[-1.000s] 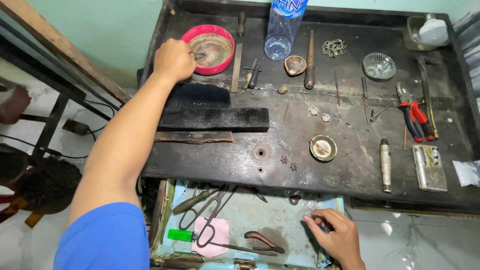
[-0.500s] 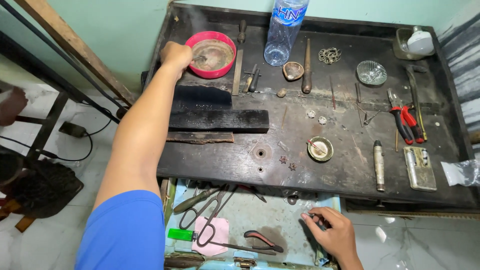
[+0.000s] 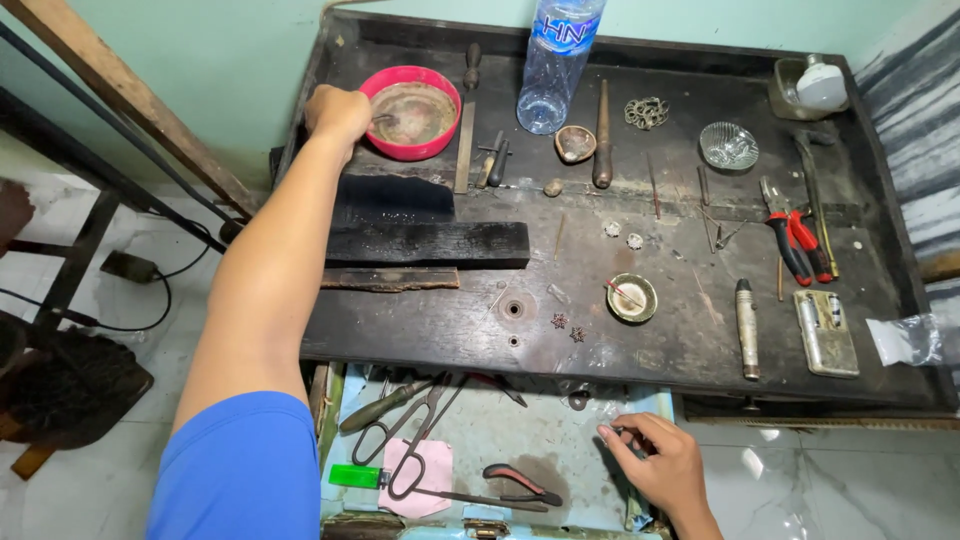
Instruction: A person uses a gas torch to heat small metal components on a soldering block and then manipulates them with pliers to assemble jewelry.
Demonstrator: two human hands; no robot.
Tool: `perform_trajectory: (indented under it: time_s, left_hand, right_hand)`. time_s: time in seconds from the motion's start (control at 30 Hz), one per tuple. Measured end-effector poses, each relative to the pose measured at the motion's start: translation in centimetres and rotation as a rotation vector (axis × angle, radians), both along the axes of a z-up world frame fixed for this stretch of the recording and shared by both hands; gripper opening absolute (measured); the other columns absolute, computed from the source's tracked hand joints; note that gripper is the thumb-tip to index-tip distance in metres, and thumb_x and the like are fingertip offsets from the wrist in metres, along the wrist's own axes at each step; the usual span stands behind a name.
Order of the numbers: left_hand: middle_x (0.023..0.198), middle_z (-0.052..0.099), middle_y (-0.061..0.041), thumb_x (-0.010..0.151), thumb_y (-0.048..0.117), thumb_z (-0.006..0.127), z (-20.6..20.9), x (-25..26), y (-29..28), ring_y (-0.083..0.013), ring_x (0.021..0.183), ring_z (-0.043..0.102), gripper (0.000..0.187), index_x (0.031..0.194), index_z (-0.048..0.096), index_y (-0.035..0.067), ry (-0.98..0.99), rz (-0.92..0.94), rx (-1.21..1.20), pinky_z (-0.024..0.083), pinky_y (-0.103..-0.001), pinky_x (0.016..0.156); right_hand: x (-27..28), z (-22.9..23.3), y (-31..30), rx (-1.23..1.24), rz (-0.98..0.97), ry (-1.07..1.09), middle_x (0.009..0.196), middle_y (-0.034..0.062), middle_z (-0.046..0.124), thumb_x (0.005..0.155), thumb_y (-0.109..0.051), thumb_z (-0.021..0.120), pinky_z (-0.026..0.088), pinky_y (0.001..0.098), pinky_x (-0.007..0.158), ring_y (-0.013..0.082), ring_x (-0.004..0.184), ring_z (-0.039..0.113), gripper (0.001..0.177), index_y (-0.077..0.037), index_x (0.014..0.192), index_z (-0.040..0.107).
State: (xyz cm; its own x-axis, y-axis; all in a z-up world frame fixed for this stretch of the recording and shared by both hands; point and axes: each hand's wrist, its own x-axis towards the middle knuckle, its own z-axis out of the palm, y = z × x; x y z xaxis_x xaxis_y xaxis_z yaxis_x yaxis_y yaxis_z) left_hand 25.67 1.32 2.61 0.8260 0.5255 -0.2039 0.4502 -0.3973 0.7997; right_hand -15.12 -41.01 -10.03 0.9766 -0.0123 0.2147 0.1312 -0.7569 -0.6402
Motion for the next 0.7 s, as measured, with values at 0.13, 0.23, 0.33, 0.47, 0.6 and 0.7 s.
perform_trajectory:
  time_s: [0.13,0.23,0.33,0.47,0.6,0.7]
  left_hand:
    - [0.093,0.079,-0.014,0.078,0.002,0.046,-0.2,-0.5,0.3,-0.0283,0.101,0.075,0.035,0.098,0.074,-0.001,-0.014,-0.015,0.030,0.058,-0.038,0.086]
    - [0.126,0.070,-0.018,0.078,0.001,0.056,-0.1,-1.0,0.3,-0.0349,0.113,0.070,0.042,0.118,0.068,-0.003,-0.011,-0.009,0.055,0.062,-0.038,0.083]
    - [0.126,0.070,-0.016,0.087,0.006,0.053,0.0,-1.5,0.3,-0.0335,0.113,0.070,0.033,0.117,0.067,-0.002,-0.017,-0.043,0.091,0.062,-0.040,0.081]
    - [0.060,0.030,0.003,0.076,0.000,0.049,-0.2,-1.6,1.1,-0.0178,0.060,0.029,0.035,0.054,0.029,0.019,-0.093,-0.144,0.214,0.028,-0.044,0.053]
    - [0.049,0.041,0.004,0.089,0.006,0.059,2.0,-3.5,1.5,-0.0139,0.051,0.036,0.039,0.052,0.050,0.017,-0.432,-0.295,0.391,0.042,-0.039,0.054]
    - [0.053,0.047,0.003,0.094,0.008,0.059,4.1,-7.8,1.7,-0.0149,0.054,0.037,0.037,0.058,0.055,0.013,-0.694,-0.344,0.529,0.042,-0.040,0.064]
  right_hand:
    - [0.0,0.0,-0.1,-0.007,-0.007,0.011,0.067,-0.0080,0.073,0.078,-0.031,0.084,0.049,0.0244,0.056,0.0073,0.057,0.058,0.016,-0.016,0.078,0.079]
    - [0.0,0.1,-0.1,-0.019,0.003,0.004,0.068,-0.0070,0.074,0.079,-0.032,0.083,0.050,0.0244,0.057,0.0074,0.059,0.063,0.016,-0.016,0.078,0.080]
    - [0.0,0.2,0.0,-0.023,0.020,-0.022,0.068,-0.0074,0.073,0.081,-0.030,0.082,0.049,0.0253,0.057,0.0077,0.058,0.061,0.015,-0.016,0.079,0.079]
    - [-0.1,0.2,0.0,-0.015,-0.003,-0.040,0.067,-0.0081,0.070,0.080,-0.029,0.082,0.045,0.0240,0.056,0.0076,0.056,0.055,0.013,-0.017,0.079,0.079]
    - [0.0,0.2,0.0,-0.020,0.019,-0.053,0.068,-0.0083,0.073,0.081,-0.029,0.082,0.047,0.0233,0.056,0.0070,0.057,0.058,0.013,-0.016,0.079,0.079]
    - [-0.2,0.3,0.0,-0.012,0.025,-0.063,0.069,-0.0084,0.072,0.081,-0.028,0.082,0.046,0.0232,0.057,0.0074,0.056,0.056,0.013,-0.016,0.079,0.078]
